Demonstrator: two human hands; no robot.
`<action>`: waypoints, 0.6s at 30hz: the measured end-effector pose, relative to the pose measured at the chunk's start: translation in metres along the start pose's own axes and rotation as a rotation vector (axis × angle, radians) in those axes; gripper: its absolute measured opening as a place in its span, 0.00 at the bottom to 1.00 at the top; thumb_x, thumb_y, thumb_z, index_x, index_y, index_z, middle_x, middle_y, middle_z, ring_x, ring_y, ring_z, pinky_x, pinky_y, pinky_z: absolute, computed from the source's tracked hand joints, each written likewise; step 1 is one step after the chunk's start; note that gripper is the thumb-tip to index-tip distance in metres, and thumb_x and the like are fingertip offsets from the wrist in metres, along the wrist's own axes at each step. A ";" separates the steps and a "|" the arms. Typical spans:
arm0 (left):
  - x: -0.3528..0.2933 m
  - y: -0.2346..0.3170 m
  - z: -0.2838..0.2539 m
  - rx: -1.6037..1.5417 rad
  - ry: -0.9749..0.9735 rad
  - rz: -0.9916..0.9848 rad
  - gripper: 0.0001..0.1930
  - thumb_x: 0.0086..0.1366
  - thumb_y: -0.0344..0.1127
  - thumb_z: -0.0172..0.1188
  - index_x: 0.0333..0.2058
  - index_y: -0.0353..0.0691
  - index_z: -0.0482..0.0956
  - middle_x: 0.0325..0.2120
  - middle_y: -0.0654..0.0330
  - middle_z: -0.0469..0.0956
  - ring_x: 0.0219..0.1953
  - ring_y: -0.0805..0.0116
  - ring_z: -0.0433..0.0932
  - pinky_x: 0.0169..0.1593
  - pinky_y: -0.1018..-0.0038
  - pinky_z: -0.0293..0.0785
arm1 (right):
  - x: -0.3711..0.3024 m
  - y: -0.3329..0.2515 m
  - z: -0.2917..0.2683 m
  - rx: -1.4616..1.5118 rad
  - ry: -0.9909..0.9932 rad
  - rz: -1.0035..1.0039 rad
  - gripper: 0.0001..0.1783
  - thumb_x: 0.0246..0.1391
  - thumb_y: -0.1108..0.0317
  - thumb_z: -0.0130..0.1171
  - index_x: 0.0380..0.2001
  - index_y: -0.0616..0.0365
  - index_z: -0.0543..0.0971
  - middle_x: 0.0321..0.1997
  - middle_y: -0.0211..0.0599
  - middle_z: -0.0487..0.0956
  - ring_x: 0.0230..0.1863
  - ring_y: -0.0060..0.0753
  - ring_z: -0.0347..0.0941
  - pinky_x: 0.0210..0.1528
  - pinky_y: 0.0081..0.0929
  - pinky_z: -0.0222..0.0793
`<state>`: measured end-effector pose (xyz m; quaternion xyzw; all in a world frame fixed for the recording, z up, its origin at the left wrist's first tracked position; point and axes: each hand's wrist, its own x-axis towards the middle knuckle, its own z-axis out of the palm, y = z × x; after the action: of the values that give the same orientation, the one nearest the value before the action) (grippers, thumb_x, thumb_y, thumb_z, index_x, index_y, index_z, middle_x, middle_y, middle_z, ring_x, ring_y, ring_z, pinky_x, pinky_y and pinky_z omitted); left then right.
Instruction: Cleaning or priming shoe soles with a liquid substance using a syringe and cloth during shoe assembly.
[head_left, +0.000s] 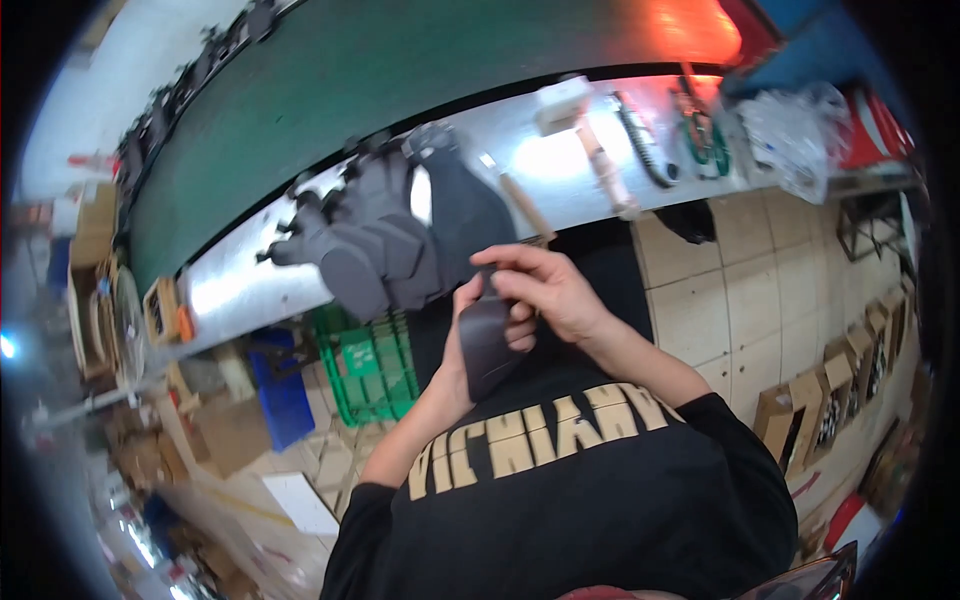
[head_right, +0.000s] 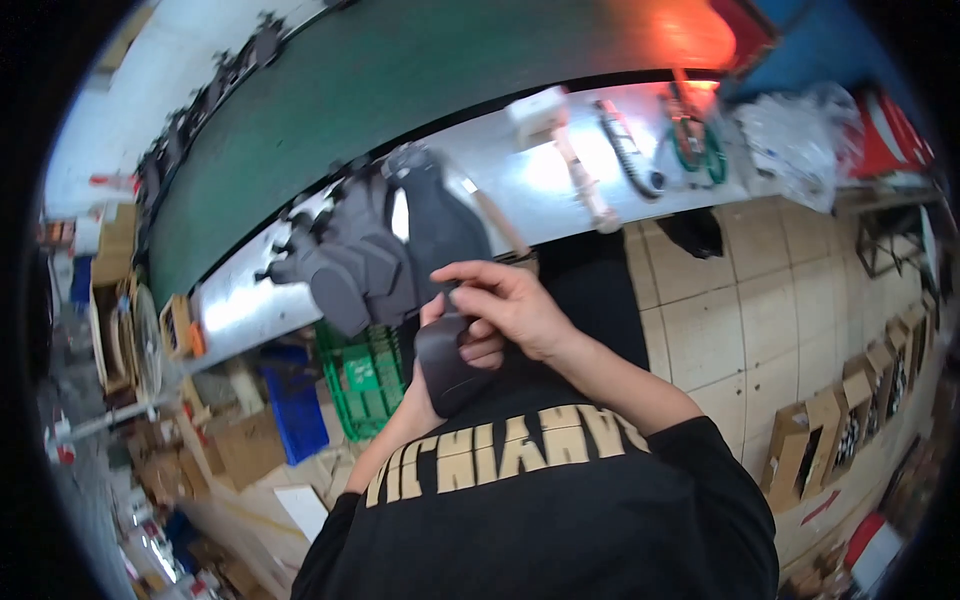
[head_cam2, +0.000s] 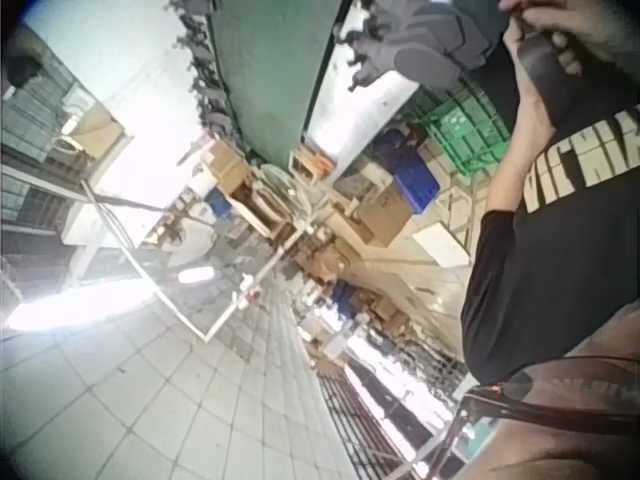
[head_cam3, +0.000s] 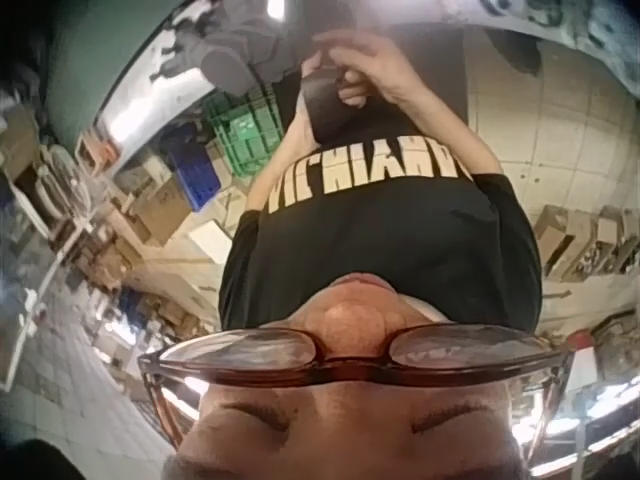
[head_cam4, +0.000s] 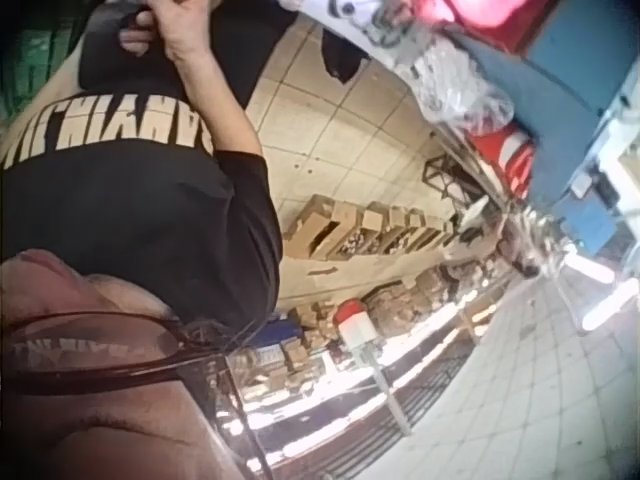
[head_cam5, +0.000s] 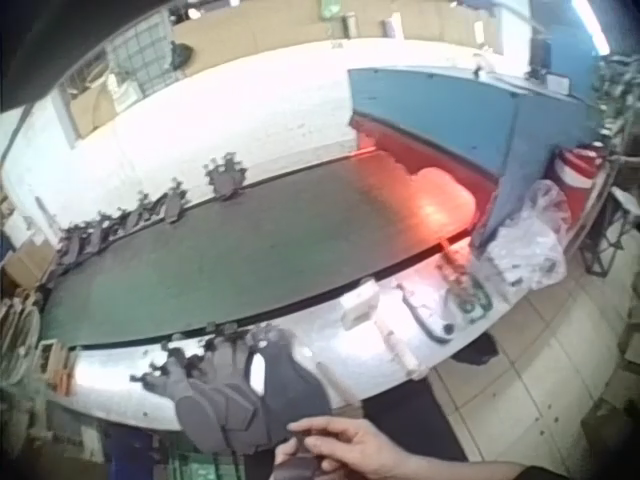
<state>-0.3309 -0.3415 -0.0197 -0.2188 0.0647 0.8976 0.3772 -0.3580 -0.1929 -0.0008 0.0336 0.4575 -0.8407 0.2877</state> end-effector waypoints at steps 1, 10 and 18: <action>-0.003 -0.001 0.003 0.019 0.018 -0.003 0.23 0.69 0.58 0.38 0.30 0.45 0.69 0.20 0.66 0.64 0.18 0.73 0.61 0.24 0.78 0.59 | -0.005 -0.005 0.006 0.055 0.006 0.082 0.16 0.61 0.73 0.52 0.52 0.58 0.76 0.27 0.24 0.72 0.21 0.09 0.61 0.23 0.11 0.62; 0.007 0.003 -0.037 0.084 -0.288 -0.126 0.26 0.62 0.65 0.44 0.34 0.44 0.66 0.21 0.66 0.61 0.18 0.75 0.61 0.22 0.79 0.58 | 0.006 0.018 -0.001 0.154 -0.158 -0.064 0.14 0.60 0.74 0.52 0.49 0.60 0.75 0.34 0.32 0.82 0.18 0.09 0.60 0.20 0.10 0.58; -0.004 -0.001 -0.011 0.331 -0.042 0.035 0.30 0.59 0.69 0.44 0.36 0.44 0.65 0.23 0.65 0.60 0.20 0.74 0.61 0.23 0.78 0.57 | 0.004 0.010 0.001 0.027 -0.138 -0.247 0.12 0.59 0.73 0.52 0.45 0.62 0.77 0.30 0.30 0.82 0.20 0.10 0.63 0.20 0.11 0.59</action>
<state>-0.3233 -0.3468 -0.0279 -0.1334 0.2076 0.8855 0.3938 -0.3555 -0.1999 -0.0087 -0.0771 0.4257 -0.8762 0.2124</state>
